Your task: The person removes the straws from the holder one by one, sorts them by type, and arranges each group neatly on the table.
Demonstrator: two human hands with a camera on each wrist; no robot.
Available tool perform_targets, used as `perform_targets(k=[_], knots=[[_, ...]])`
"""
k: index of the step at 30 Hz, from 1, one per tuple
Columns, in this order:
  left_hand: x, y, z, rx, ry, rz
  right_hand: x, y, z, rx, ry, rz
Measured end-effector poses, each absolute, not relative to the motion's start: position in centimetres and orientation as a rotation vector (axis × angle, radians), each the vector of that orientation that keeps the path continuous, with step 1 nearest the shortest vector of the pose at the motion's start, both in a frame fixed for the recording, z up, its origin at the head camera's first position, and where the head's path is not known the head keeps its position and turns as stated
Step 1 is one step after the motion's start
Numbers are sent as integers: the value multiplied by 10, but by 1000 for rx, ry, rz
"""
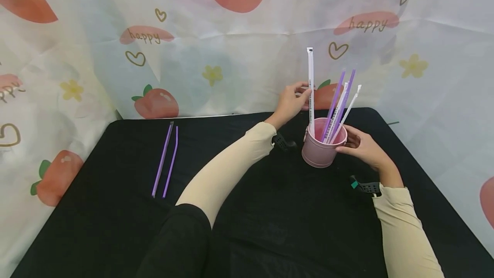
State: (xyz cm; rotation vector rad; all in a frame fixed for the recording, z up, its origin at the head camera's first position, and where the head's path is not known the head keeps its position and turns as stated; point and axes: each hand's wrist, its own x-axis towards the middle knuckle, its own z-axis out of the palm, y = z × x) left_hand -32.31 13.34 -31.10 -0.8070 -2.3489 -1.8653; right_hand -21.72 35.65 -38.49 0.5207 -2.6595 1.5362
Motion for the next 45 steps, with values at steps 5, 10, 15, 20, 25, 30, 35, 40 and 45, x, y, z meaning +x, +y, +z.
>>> perform_targets(k=[5, 10, 15, 20, 25, 30, 35, 40, 45], knots=[[-325, 129, -302, -818, -2344, -1834, -217, 357, -385, 523, -2658, 1539], [-323, 125, -290, -805, -2261, -1947, -217, 358, -386, 519, -2655, 1548], [-322, 119, -278, -785, -2166, -2029, -217, 359, -388, 522, -2652, 1545], [-320, 109, -270, -782, -2124, -2053, -217, 359, -388, 537, -2645, 1548], [-318, 97, -267, -757, -2118, -2069, -217, 358, -387, 545, -2646, 1556], [-317, 83, -269, -718, -2141, -2055, -217, 358, -386, 529, -2658, 1550], [-313, 65, -272, -717, -2143, -2026, -218, 357, -385, 521, -2665, 1547], [-305, 47, -277, -720, -2175, -2007, -218, 357, -385, 522, -2664, 1551], [-299, 26, -284, -698, -2236, -1993, -218, 357, -385, 534, -2655, 1565]])
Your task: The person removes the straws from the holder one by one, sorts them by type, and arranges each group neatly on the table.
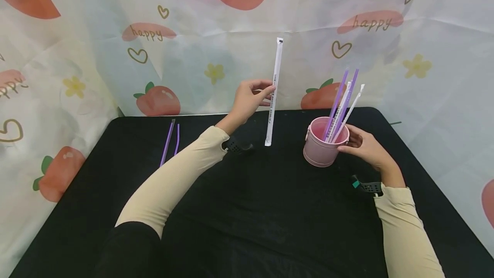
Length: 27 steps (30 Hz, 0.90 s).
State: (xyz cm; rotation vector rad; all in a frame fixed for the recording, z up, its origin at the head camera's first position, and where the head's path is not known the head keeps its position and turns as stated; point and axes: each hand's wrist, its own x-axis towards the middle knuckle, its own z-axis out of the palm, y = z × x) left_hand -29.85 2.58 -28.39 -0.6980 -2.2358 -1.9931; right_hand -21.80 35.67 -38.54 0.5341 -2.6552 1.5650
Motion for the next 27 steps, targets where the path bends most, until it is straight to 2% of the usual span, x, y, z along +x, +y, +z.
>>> perform_targets(k=[17, 27], knots=[[-281, -50, -302, -556, -2424, -1898, -220, 358, -388, 548, -2637, 1576], [-274, -75, -322, -402, -2486, -1942, -220, 357, -387, 551, -2639, 1570]])
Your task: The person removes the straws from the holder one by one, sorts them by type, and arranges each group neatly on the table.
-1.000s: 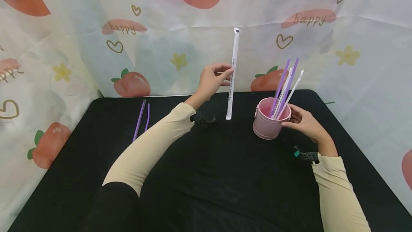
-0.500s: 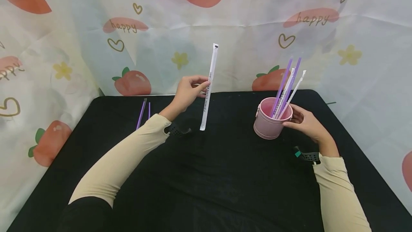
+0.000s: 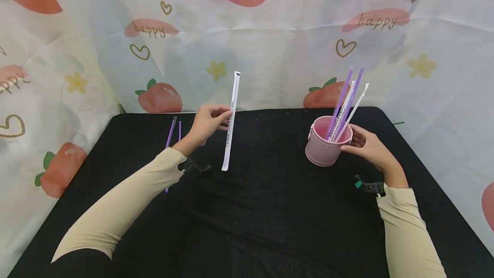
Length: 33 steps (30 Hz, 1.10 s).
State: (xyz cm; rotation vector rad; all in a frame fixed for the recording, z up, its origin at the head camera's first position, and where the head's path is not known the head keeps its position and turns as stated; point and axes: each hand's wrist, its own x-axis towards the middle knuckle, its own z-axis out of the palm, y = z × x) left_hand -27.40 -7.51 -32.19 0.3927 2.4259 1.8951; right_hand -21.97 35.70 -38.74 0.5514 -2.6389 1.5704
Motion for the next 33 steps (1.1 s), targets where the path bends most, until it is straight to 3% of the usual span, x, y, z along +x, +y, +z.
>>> perform_targets(k=[19, 33], knots=[[-282, -63, -391, -31, 2295, 1832, -222, 358, -388, 549, -2642, 1585], [-290, -58, -419, -158, 2257, 1789, -223, 354, -390, 489, -2615, 1585]])
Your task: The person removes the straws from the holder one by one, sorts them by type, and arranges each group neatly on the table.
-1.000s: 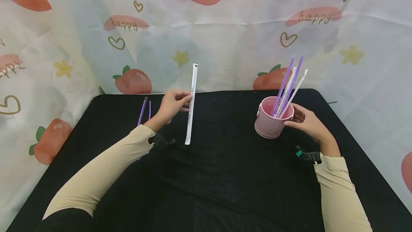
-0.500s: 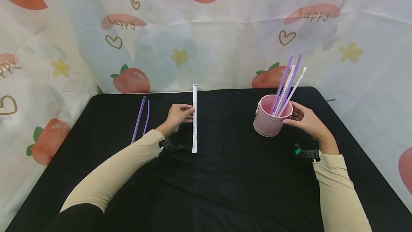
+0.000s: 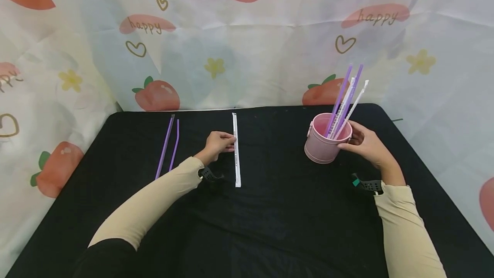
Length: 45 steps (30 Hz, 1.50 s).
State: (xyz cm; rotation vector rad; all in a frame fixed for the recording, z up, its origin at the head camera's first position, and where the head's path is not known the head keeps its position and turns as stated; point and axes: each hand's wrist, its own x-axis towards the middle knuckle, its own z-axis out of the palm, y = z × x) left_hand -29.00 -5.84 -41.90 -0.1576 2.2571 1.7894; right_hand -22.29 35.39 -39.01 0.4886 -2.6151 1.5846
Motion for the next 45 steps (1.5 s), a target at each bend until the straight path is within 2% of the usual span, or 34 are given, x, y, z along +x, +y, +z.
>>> perform_targets(k=[9, 25, 45], knots=[[-288, -62, -422, -171, 2278, 1755, -223, 348, -389, 324, -2579, 1462], [-287, -68, -430, -177, 2305, 1705, -207, 325, -404, 195, -2249, 1657], [-291, -68, -428, -190, 2308, 1707, -203, 327, -413, 253, -2232, 1537]])
